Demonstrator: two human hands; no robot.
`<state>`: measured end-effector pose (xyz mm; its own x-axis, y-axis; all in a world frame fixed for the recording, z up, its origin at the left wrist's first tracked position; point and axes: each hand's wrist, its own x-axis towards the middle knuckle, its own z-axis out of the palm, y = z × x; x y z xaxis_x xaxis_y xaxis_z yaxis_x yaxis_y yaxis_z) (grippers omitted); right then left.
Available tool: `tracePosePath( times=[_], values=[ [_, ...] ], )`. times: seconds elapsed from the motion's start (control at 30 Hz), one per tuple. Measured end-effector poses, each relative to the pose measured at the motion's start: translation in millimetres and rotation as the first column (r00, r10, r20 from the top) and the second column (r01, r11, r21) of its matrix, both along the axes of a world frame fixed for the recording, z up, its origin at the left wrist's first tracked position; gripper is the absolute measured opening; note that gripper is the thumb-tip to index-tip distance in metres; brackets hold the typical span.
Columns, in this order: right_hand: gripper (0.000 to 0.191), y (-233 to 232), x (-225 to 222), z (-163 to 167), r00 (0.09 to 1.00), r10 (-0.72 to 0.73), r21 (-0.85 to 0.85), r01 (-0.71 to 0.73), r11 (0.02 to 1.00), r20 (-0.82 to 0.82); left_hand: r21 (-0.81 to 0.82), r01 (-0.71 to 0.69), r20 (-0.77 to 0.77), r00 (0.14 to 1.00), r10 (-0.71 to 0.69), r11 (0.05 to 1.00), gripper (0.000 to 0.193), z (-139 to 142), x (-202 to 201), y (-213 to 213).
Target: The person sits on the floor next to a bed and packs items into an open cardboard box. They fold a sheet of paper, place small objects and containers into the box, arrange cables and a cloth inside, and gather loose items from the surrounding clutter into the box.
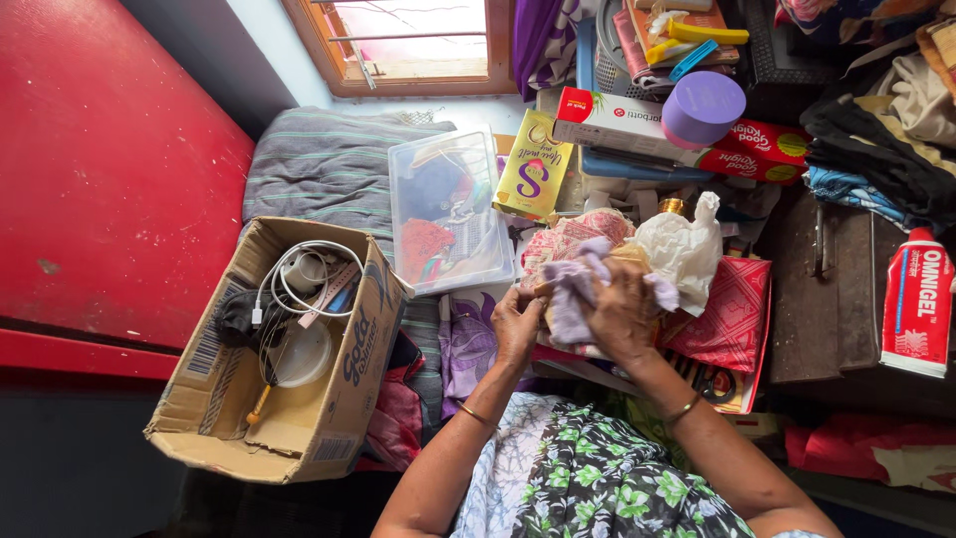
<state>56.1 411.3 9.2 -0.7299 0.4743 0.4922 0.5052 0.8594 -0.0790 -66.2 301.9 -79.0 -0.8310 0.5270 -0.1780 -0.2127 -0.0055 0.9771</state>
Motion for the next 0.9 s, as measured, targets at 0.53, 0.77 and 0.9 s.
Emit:
tracePosePath(
  times=[0.53, 0.77, 0.9],
  values=[
    [0.041, 38.9, 29.8, -36.4, 0.969, -0.248, -0.033, 0.248, 0.968, -0.007, -0.133, -0.132, -0.495, 0.867, 0.049, 0.982, 0.035, 75.1, 18.4, -16.5],
    [0.04, 34.9, 32.0, -36.2, 0.967, -0.25, -0.045, 0.249, 0.968, -0.038, -0.205, -0.07, -0.462, 0.886, -0.033, 0.976, 0.028, 80.7, 27.7, -16.8],
    [0.042, 38.0, 33.1, -42.0, 0.971, -0.233, -0.039, 0.231, 0.972, -0.051, -0.187, -0.052, -0.607, 0.791, -0.074, 0.981, 0.019, 88.0, 32.6, -21.2]
  ],
)
